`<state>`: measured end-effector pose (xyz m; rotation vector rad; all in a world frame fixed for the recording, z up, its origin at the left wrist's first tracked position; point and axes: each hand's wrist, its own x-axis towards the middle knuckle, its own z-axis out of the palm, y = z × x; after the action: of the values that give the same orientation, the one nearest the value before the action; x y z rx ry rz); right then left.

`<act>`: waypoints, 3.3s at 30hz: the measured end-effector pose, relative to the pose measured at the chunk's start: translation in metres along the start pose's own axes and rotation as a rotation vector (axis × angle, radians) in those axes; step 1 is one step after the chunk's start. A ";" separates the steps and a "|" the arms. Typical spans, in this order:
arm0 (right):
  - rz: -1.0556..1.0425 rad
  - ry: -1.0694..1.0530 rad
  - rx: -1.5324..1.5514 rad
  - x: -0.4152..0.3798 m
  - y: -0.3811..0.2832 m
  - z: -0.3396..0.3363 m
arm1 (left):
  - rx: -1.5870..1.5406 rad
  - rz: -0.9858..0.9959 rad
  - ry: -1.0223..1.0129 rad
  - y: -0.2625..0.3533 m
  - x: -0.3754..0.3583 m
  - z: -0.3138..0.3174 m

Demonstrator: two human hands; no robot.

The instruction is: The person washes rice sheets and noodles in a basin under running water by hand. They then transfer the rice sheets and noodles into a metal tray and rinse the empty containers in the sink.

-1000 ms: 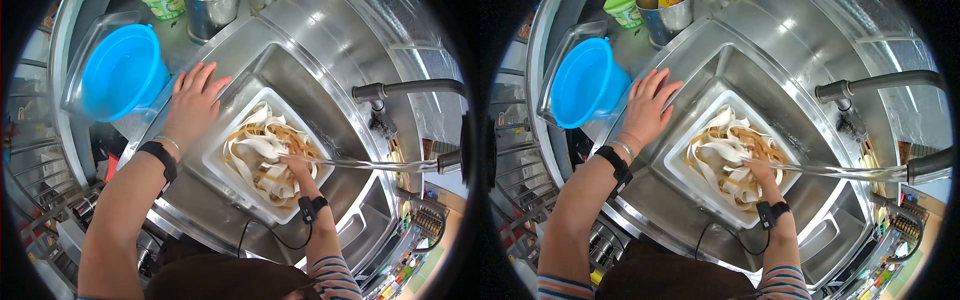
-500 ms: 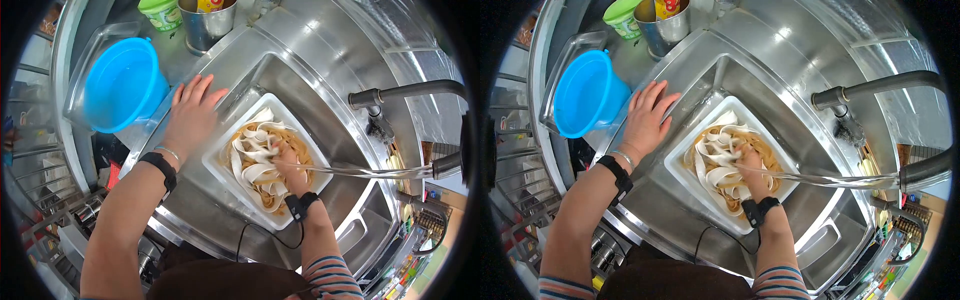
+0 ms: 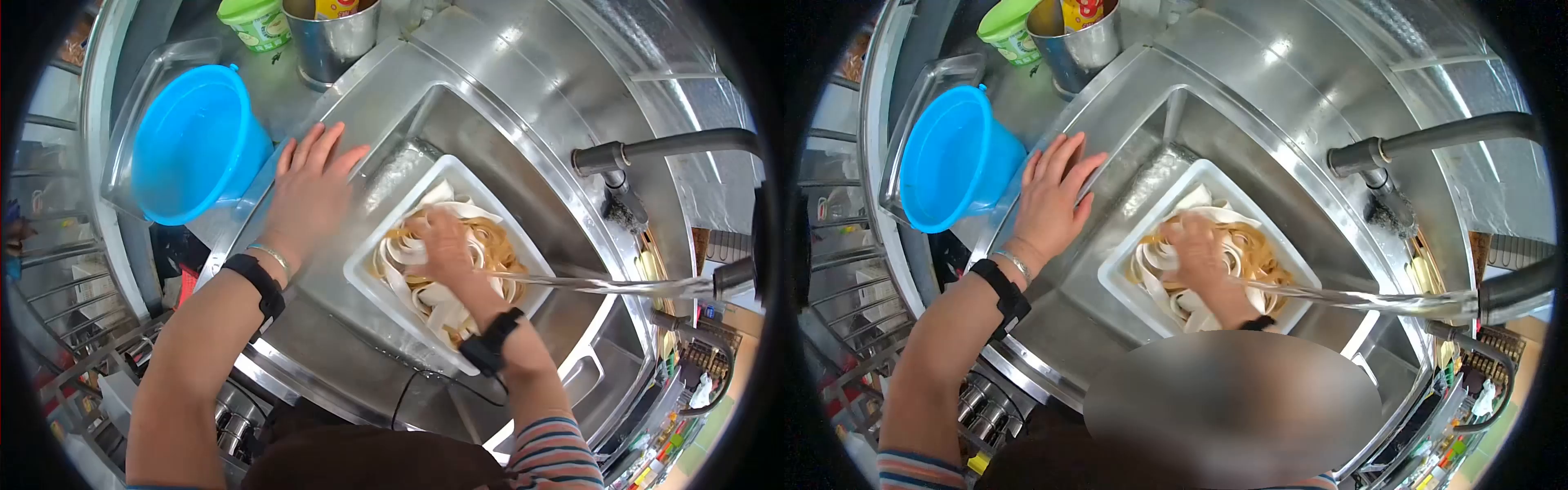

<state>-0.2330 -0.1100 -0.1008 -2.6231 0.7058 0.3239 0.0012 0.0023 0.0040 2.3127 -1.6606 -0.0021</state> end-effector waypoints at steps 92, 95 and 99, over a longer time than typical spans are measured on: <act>0.226 -0.028 -0.125 0.016 0.036 0.065 | -0.005 0.000 -0.023 0.000 0.002 -0.002; 0.146 0.146 -0.225 0.036 0.040 0.070 | -0.024 0.000 -0.028 0.000 0.002 -0.004; 0.258 -0.426 -0.215 0.047 0.029 0.055 | -0.033 0.004 -0.033 0.000 0.001 -0.006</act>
<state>-0.2142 -0.1287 -0.1746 -2.5234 0.8943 1.0495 0.0029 0.0027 0.0095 2.2971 -1.6676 -0.0670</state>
